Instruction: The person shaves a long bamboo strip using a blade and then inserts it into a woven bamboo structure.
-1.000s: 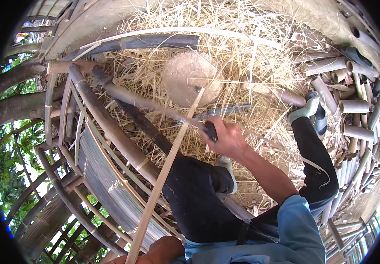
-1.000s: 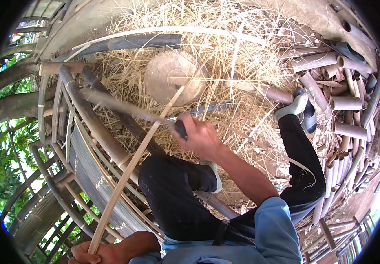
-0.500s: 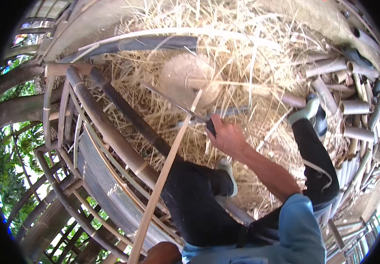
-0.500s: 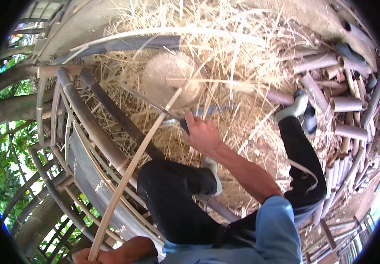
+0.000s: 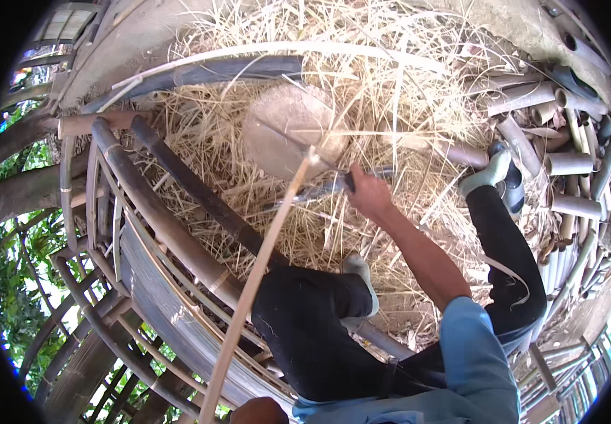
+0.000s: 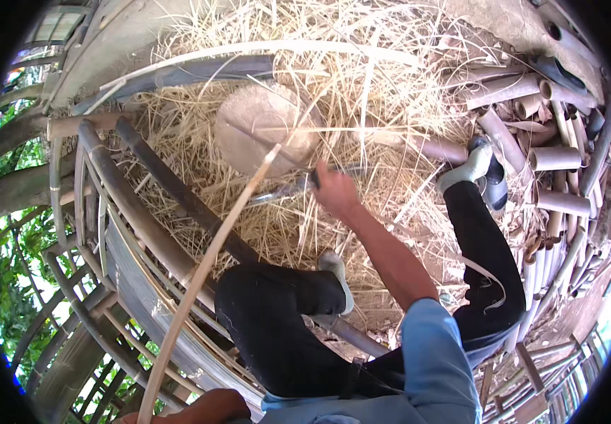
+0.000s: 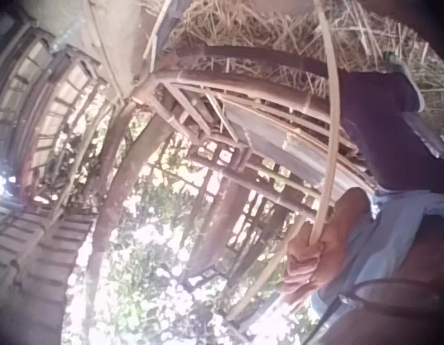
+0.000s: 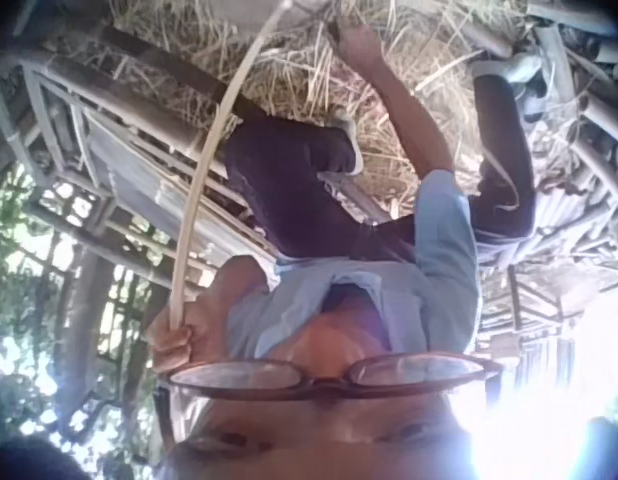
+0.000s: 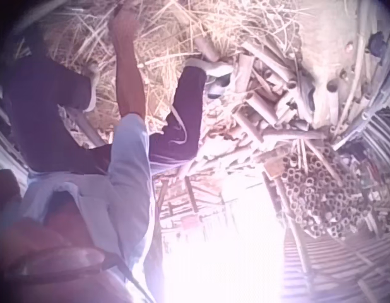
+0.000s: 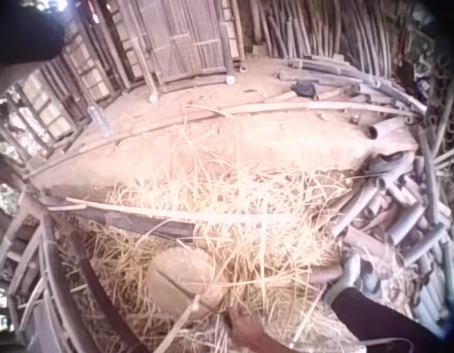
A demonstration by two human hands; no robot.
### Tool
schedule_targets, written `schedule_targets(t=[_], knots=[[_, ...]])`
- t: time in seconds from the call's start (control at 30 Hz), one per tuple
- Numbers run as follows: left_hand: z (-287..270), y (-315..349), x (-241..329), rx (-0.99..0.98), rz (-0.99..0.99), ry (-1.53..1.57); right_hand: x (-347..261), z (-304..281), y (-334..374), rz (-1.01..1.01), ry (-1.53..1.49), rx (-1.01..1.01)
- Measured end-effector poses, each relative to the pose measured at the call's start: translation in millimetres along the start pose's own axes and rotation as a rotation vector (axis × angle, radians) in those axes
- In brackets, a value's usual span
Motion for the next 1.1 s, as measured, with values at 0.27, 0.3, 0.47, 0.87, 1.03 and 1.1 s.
schedule_targets(t=[0.27, 0.3, 0.47, 0.87, 1.03, 1.1], knots=[[-7.3, -1.1, -0.6, 0.022, -0.023, -0.036, 21.2, 18.1, 6.6, 0.016, -0.174, 0.027], [-7.5, -0.9, 0.6, 0.029, -0.026, -0.040, 12.2, 19.3, 7.2, 0.008, -0.183, 0.024], [-9.6, -9.1, 8.2, 0.074, -0.034, -0.033, -20.3, -11.4, 38.8, -0.006, -0.211, 0.131], [-42.7, -4.8, 32.6, 0.293, 0.096, -0.311, -207.0, -101.8, 108.2, -0.634, -0.360, 0.202], [-50.8, -4.3, 32.4, 0.284, 0.076, -0.327, -126.3, -52.9, 67.0, -0.291, -0.275, 0.234], [-45.9, -6.9, 24.4, 0.110, -0.030, -0.099, -145.1, -62.9, 76.1, -0.377, -0.376, 0.192]])
Point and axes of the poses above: each hand's wrist, its own y-axis away from the middle knuckle, its own z-axis out of the palm, x = y × z, the point moved 10 cm from there along -y, towards the middle knuckle, and after that the axes turned 4 degrees about -z, right-handed, at the moved point
